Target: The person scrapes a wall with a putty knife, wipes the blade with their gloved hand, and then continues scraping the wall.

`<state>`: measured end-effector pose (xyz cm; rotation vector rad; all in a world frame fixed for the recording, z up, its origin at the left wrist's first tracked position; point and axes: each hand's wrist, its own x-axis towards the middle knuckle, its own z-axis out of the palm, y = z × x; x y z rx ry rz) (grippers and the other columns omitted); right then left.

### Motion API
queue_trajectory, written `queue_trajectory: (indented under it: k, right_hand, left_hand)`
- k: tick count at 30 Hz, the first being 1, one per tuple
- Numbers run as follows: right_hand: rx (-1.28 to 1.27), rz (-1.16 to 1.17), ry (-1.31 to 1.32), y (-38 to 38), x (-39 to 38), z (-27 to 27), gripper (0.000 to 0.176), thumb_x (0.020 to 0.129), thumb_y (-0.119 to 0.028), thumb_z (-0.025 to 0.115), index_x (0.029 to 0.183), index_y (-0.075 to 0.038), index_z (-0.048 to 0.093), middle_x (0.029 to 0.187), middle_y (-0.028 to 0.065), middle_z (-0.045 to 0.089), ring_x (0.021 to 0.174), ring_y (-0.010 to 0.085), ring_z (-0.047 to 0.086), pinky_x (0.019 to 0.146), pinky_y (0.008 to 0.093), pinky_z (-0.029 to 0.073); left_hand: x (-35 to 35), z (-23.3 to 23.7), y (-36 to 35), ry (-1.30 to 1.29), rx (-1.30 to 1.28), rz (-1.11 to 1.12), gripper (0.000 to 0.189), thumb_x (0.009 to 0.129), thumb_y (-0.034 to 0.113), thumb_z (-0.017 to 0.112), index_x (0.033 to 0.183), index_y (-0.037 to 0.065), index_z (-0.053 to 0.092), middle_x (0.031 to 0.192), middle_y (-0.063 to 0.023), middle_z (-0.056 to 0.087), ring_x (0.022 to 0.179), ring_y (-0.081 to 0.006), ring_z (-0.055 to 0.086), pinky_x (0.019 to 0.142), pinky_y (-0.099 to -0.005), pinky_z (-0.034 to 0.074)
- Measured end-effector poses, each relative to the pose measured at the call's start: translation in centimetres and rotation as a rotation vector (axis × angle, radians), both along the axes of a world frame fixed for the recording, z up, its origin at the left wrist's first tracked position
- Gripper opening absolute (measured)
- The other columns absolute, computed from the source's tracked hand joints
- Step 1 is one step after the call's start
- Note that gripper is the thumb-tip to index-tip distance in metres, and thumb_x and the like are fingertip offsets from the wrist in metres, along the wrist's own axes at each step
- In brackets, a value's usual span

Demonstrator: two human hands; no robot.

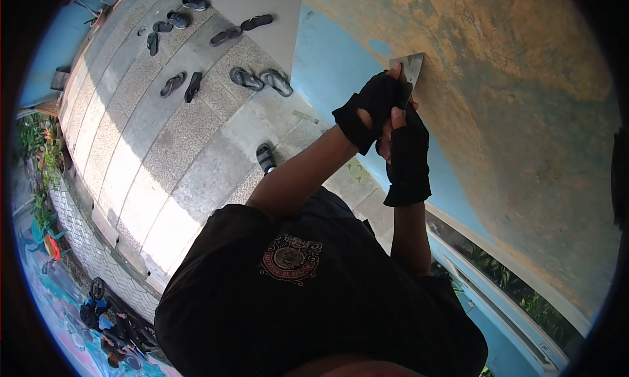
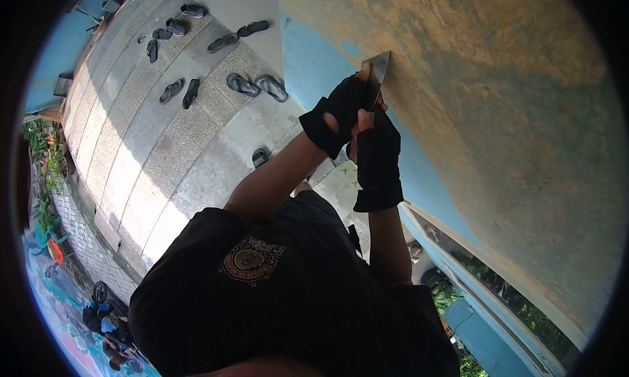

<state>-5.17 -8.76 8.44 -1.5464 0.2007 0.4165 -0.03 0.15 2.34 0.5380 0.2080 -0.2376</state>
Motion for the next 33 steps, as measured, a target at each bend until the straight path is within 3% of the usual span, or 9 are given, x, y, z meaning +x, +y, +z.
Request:
queue_trajectory:
  k: [10,12,13,18,21,23,26,30,33]
  right_hand:
    - [-0.037,0.039,-0.059,-0.9,0.7,-0.5,0.026,0.102,-0.028,0.055,0.081,-0.012,0.051,0.058,-0.0056,0.044,0.041,0.0056,0.040,0.038,0.0225,0.030]
    - [-0.091,0.063,-0.083,0.1,1.6,-0.9,0.026,0.101,-0.029,0.056,0.081,-0.012,0.052,0.057,-0.0060,0.044,0.041,0.0052,0.040,0.038,0.0223,0.030]
    - [-0.148,0.091,-0.097,0.3,1.7,-1.0,0.026,0.101,-0.029,0.057,0.081,-0.013,0.052,0.057,-0.0064,0.044,0.042,0.0049,0.040,0.039,0.0222,0.030]
    - [-0.024,0.031,-0.037,-1.1,1.0,-1.5,0.026,0.099,-0.028,0.060,0.084,-0.006,0.061,0.062,-0.0022,0.054,0.050,0.0073,0.049,0.047,0.0258,0.038]
    - [-0.191,0.062,-0.140,-0.8,0.9,-1.5,0.025,0.100,-0.028,0.059,0.085,-0.007,0.061,0.062,-0.0027,0.053,0.050,0.0067,0.049,0.046,0.0254,0.037]
    - [-0.097,0.032,-0.068,-0.9,0.7,-1.1,0.026,0.100,-0.028,0.058,0.080,-0.011,0.055,0.057,-0.0066,0.045,0.042,0.0047,0.040,0.039,0.0221,0.029]
    - [-0.012,0.037,-0.063,-1.5,1.0,-1.0,0.028,0.101,-0.029,0.057,0.078,-0.011,0.055,0.056,-0.0062,0.045,0.042,0.0050,0.040,0.039,0.0223,0.029]
    - [-0.300,0.154,-0.276,-0.2,1.8,-2.0,0.028,0.101,-0.028,0.056,0.079,-0.011,0.056,0.057,-0.0057,0.047,0.043,0.0050,0.041,0.040,0.0220,0.030]
    - [-0.182,0.073,-0.069,-0.4,0.9,-0.6,0.026,0.100,-0.027,0.059,0.084,-0.006,0.062,0.061,-0.0027,0.054,0.050,0.0062,0.050,0.045,0.0260,0.035]
  left_hand:
    - [0.6,-0.4,-0.7,0.046,0.024,0.047,0.060,0.099,0.063,0.042,0.084,0.006,0.057,0.074,-0.0114,0.062,0.063,-0.0208,0.060,0.059,-0.0321,0.051]
    - [1.5,-1.3,0.8,-0.008,0.021,0.079,0.055,0.100,0.059,0.044,0.099,0.006,0.054,0.079,-0.0111,0.064,0.062,-0.0213,0.063,0.059,-0.0320,0.053]
    - [1.2,-1.3,1.2,-0.055,0.027,0.060,0.062,0.099,0.064,0.041,0.085,0.005,0.056,0.073,-0.0097,0.061,0.068,-0.0210,0.061,0.062,-0.0331,0.051]
    - [0.7,-0.2,0.0,-0.010,0.054,0.065,0.058,0.099,0.063,0.043,0.085,0.008,0.055,0.073,-0.0092,0.061,0.065,-0.0199,0.061,0.060,-0.0328,0.051]
    - [0.3,0.1,0.7,0.011,-0.036,0.012,0.053,0.100,0.061,0.042,0.095,0.010,0.054,0.072,-0.0072,0.062,0.065,-0.0196,0.063,0.056,-0.0322,0.050]
    - [-0.2,-0.4,-0.2,0.002,0.047,0.013,0.053,0.100,0.062,0.042,0.095,0.010,0.054,0.072,-0.0072,0.061,0.065,-0.0198,0.063,0.056,-0.0323,0.050]
    - [1.3,-0.5,-0.4,-0.014,0.093,0.066,0.054,0.100,0.062,0.041,0.092,0.010,0.054,0.072,-0.0075,0.061,0.065,-0.0197,0.062,0.057,-0.0320,0.050]
    - [1.2,-1.7,0.8,-0.019,0.010,0.099,0.056,0.100,0.061,0.041,0.086,0.008,0.056,0.073,-0.0085,0.061,0.069,-0.0195,0.061,0.061,-0.0313,0.050]
    - [0.0,-0.7,0.7,-0.035,0.043,0.042,0.058,0.099,0.061,0.043,0.085,0.007,0.056,0.073,-0.0089,0.061,0.072,-0.0201,0.061,0.064,-0.0324,0.050]
